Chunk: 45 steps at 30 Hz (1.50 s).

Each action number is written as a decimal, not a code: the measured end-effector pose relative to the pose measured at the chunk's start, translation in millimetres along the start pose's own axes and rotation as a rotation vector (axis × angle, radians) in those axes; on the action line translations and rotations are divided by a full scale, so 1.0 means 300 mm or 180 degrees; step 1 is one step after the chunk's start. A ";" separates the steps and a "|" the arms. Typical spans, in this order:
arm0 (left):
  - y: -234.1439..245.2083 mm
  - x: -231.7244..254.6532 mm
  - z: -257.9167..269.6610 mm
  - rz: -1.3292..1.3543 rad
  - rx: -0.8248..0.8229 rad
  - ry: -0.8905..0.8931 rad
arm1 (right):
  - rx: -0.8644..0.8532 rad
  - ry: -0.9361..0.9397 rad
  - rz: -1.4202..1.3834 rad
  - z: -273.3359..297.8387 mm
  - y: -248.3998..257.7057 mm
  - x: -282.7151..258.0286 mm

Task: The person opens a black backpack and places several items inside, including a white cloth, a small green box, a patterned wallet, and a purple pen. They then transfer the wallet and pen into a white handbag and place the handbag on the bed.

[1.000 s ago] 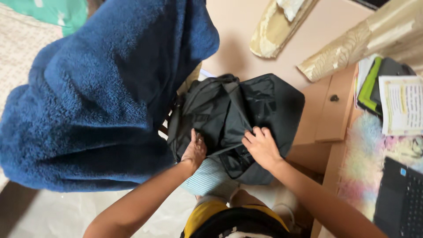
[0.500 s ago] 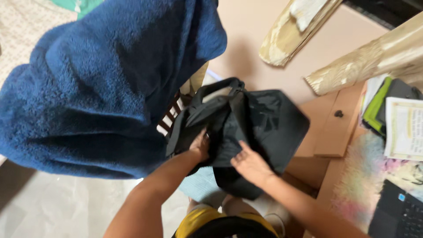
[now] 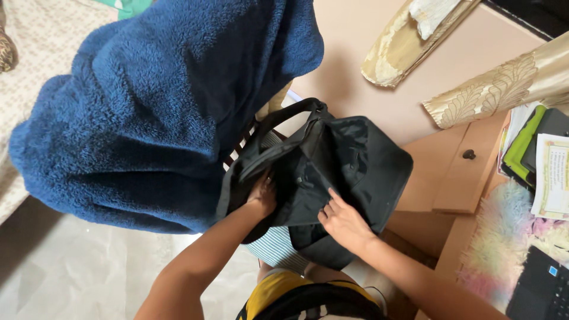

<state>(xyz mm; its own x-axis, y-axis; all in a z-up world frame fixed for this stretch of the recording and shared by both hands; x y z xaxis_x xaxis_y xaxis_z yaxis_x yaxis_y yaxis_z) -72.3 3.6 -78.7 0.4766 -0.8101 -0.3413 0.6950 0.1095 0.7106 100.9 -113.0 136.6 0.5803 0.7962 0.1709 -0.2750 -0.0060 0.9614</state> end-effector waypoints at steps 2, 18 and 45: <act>-0.036 0.020 0.014 0.0008 0.0187 0.0044 | 0.0105 0.0083 -0.0001 0.003 0.023 -0.014; 0.566 -0.206 0.494 0.0376 0.3758 0.0723 | 0.0449 -0.3163 -0.2623 -0.130 -0.101 0.052; 0.509 -0.488 0.229 0.2539 0.1481 0.2150 | 0.0818 -0.2036 -0.1406 0.174 -0.381 0.135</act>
<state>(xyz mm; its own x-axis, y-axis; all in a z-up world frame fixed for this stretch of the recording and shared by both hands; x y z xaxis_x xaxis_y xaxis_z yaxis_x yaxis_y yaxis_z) -73.0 99.4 122.3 0.9822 -0.1151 0.1481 -0.1348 0.1157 0.9841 195.8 -111.7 44.7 0.9404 0.2591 -0.2201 0.2207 0.0271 0.9750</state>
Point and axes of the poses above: each hand's wrist, its own z-axis away from the middle knuckle, its own y-axis out of the back of the hand, x = y × z, the point moved 3 cm from there along -z, towards the middle knuckle, and after that the axes turned 12 degrees about y, right-handed, at the moved point
